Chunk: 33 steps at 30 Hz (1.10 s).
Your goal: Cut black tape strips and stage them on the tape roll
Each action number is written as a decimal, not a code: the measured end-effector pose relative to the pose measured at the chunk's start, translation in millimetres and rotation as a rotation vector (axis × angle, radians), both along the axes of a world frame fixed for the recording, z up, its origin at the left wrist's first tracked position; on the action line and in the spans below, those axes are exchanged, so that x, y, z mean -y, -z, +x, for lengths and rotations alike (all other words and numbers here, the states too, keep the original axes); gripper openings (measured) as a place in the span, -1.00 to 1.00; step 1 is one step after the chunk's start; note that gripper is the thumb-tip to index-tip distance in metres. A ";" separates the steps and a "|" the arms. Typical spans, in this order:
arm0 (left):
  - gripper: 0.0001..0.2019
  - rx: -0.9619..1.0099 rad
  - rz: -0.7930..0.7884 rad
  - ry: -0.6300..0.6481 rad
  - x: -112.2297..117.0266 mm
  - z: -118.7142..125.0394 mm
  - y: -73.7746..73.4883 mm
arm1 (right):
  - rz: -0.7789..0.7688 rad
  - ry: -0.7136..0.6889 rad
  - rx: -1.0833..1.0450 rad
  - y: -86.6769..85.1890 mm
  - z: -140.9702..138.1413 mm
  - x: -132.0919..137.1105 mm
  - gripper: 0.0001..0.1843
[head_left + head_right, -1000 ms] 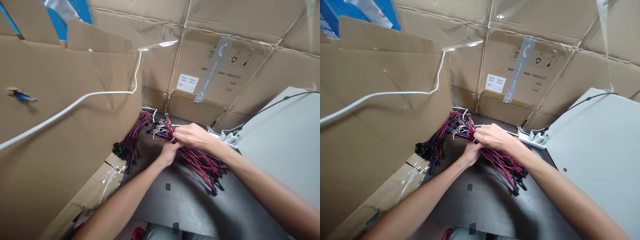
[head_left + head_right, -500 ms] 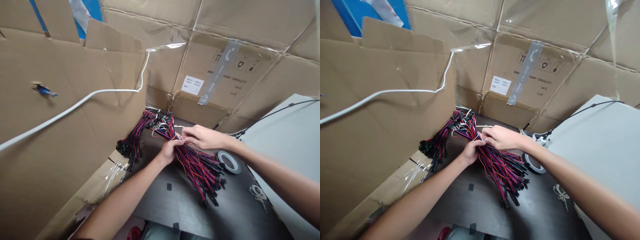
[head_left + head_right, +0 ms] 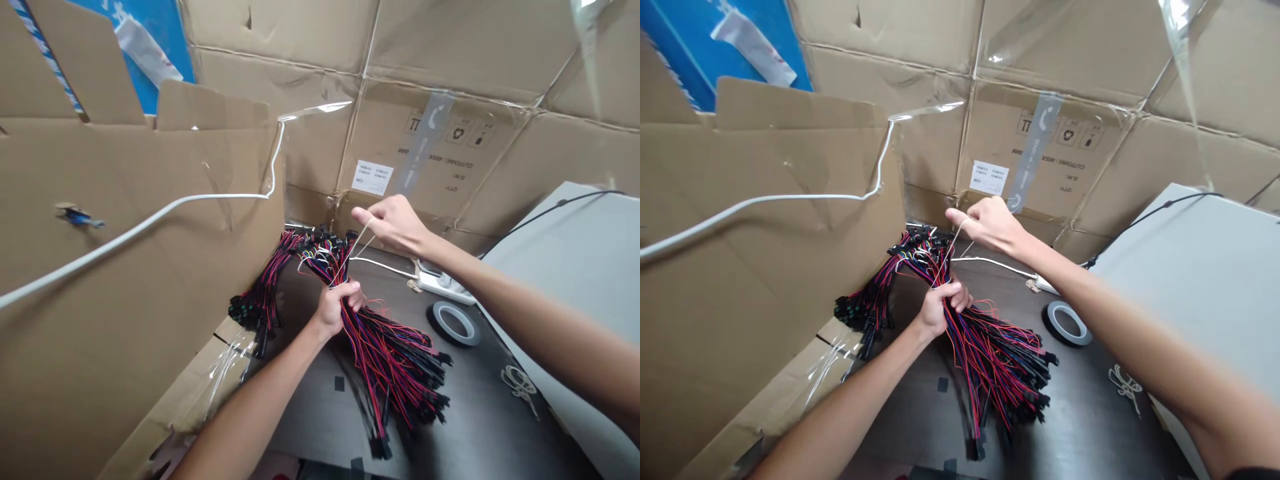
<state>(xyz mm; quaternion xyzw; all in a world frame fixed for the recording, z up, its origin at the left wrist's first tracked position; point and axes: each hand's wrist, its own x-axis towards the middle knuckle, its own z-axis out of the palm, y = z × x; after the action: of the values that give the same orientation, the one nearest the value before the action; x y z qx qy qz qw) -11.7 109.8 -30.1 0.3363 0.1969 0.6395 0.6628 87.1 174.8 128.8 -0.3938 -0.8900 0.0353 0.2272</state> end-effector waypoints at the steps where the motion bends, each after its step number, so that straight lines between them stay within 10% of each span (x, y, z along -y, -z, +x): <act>1: -0.72 -0.003 0.008 0.004 0.0 -0.2 0.4 | 0.001 -0.010 0.031 -6.4 -7.2 -2.3 -0.37; 8: -0.75 0.008 -0.002 0.086 0.6 -7.0 1.0 | -0.108 -0.100 0.178 -33.8 -43.8 -8.6 -0.33; 19: -0.77 -0.080 0.183 0.215 10.3 -10.5 -5.2 | -0.269 -0.141 0.176 -22.9 -47.5 -35.4 -0.34; 33: -0.78 -0.234 0.139 0.335 16.4 -7.4 -5.1 | 0.004 -0.525 0.309 -54.7 -96.1 34.7 -0.32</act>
<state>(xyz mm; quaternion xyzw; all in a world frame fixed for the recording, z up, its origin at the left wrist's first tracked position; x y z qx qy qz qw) -19.0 93.4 -25.0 0.4811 0.1691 0.4889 0.7077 -9.0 140.0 183.4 -0.1504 -0.9854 0.0310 0.0731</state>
